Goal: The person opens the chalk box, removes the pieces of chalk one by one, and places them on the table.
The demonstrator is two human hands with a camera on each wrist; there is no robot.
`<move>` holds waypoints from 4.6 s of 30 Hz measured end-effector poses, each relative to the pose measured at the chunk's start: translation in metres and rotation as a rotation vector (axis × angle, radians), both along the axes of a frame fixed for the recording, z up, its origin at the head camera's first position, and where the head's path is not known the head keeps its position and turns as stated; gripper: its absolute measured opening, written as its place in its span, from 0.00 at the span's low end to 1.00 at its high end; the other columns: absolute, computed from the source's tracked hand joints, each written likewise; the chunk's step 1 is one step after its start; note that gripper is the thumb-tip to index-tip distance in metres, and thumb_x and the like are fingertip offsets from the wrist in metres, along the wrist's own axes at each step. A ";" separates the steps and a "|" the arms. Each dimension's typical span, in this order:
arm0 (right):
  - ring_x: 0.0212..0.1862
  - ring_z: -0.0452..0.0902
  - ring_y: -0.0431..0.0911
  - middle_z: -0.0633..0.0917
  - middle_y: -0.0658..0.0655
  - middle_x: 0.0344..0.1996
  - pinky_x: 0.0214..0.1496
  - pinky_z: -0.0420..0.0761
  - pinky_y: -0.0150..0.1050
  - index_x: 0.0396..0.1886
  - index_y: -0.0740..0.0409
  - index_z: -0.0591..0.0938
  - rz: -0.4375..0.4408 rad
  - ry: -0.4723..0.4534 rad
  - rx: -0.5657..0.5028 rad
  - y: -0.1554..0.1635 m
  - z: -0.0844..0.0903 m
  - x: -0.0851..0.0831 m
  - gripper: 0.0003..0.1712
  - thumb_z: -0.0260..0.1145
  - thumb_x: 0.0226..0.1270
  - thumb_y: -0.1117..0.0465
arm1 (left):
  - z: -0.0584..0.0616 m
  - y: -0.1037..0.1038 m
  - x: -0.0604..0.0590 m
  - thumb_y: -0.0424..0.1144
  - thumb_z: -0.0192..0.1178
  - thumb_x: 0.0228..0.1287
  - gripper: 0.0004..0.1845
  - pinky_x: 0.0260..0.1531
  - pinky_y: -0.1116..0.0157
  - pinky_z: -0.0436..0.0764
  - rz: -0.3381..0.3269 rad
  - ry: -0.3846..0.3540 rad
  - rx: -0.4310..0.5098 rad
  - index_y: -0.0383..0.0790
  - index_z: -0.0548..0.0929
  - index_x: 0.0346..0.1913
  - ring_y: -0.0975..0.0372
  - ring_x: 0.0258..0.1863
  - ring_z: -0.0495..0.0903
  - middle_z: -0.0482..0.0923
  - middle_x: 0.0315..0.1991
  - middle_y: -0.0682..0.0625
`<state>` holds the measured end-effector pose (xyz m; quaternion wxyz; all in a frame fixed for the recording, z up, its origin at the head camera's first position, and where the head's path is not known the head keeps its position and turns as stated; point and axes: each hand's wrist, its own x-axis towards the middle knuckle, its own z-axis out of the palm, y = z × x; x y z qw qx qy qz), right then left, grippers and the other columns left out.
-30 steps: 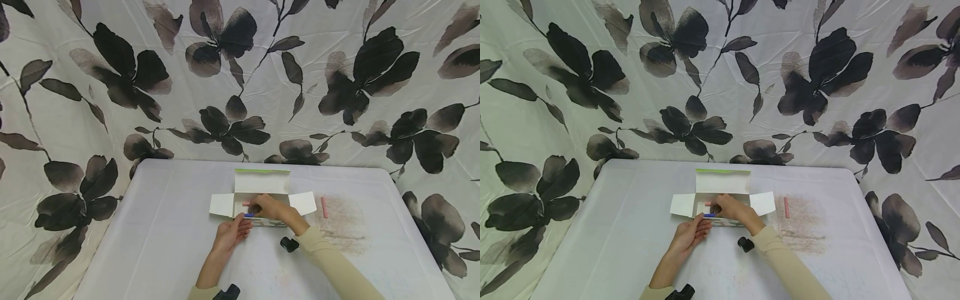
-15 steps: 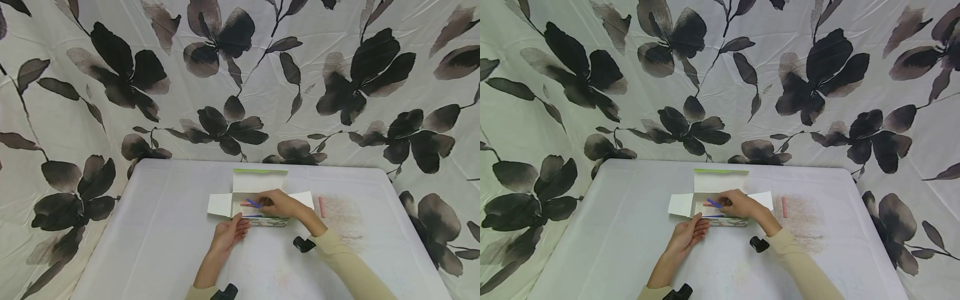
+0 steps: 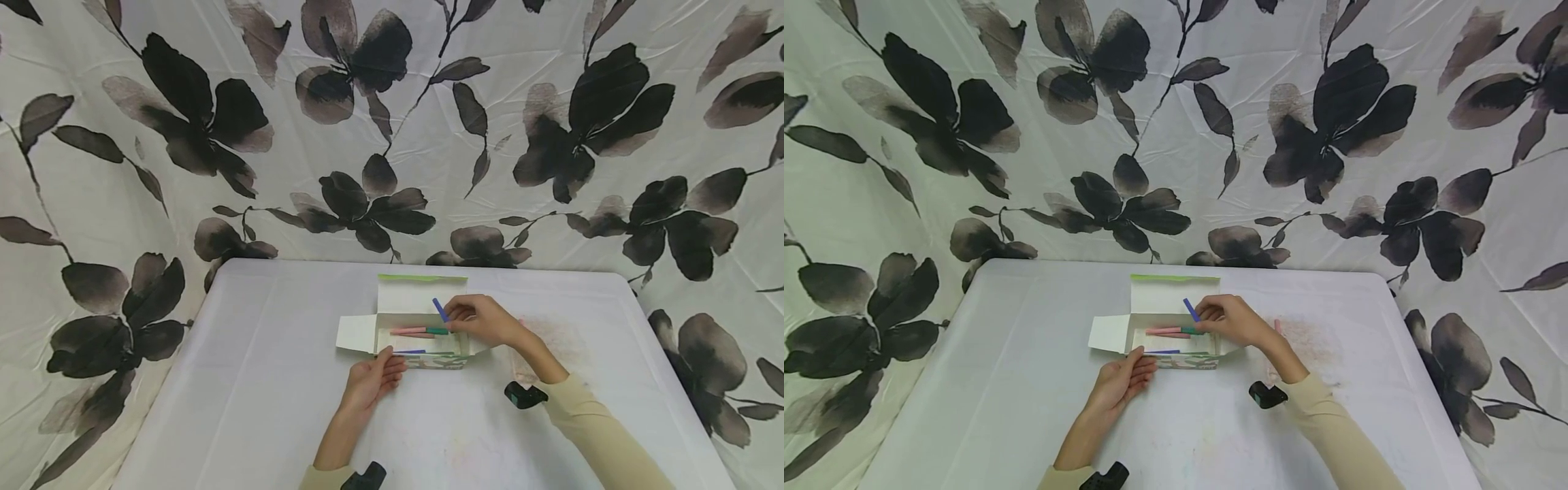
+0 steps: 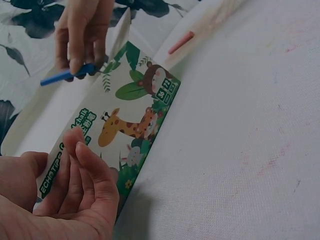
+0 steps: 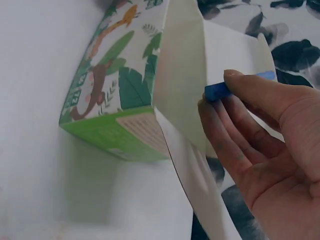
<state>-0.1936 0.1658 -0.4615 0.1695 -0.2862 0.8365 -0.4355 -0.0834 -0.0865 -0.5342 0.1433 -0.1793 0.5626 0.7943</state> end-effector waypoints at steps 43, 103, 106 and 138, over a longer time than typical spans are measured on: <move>0.47 0.83 0.33 0.86 0.66 0.53 0.50 0.79 0.25 0.63 0.71 0.77 -0.495 -0.189 -0.003 0.138 -0.022 0.024 0.31 0.68 0.75 0.49 | -0.003 -0.001 -0.002 0.48 0.58 0.78 0.26 0.32 0.74 0.82 -0.001 -0.007 -0.005 0.20 0.82 0.52 0.68 0.32 0.83 0.88 0.37 0.46; 0.46 0.86 0.61 0.88 0.65 0.44 0.50 0.85 0.53 0.52 0.69 0.83 -0.400 0.057 0.113 0.082 0.019 0.011 0.18 0.66 0.77 0.57 | -0.001 -0.003 0.000 0.48 0.59 0.78 0.27 0.32 0.74 0.82 0.002 -0.002 -0.011 0.20 0.82 0.52 0.67 0.32 0.83 0.88 0.38 0.46; 0.46 0.86 0.60 0.88 0.64 0.43 0.48 0.86 0.52 0.51 0.68 0.83 -0.375 0.068 0.101 0.069 0.021 0.008 0.17 0.66 0.76 0.57 | -0.001 -0.003 -0.001 0.48 0.59 0.78 0.27 0.32 0.74 0.82 0.005 -0.002 -0.009 0.20 0.82 0.52 0.67 0.32 0.83 0.88 0.38 0.46; 0.44 0.85 0.49 0.88 0.57 0.39 0.50 0.85 0.44 0.48 0.69 0.84 -0.021 0.022 0.002 -0.022 -0.013 0.004 0.13 0.70 0.72 0.63 | -0.004 0.000 -0.002 0.48 0.59 0.78 0.27 0.30 0.75 0.82 -0.013 0.003 0.007 0.19 0.83 0.50 0.68 0.28 0.83 0.88 0.32 0.48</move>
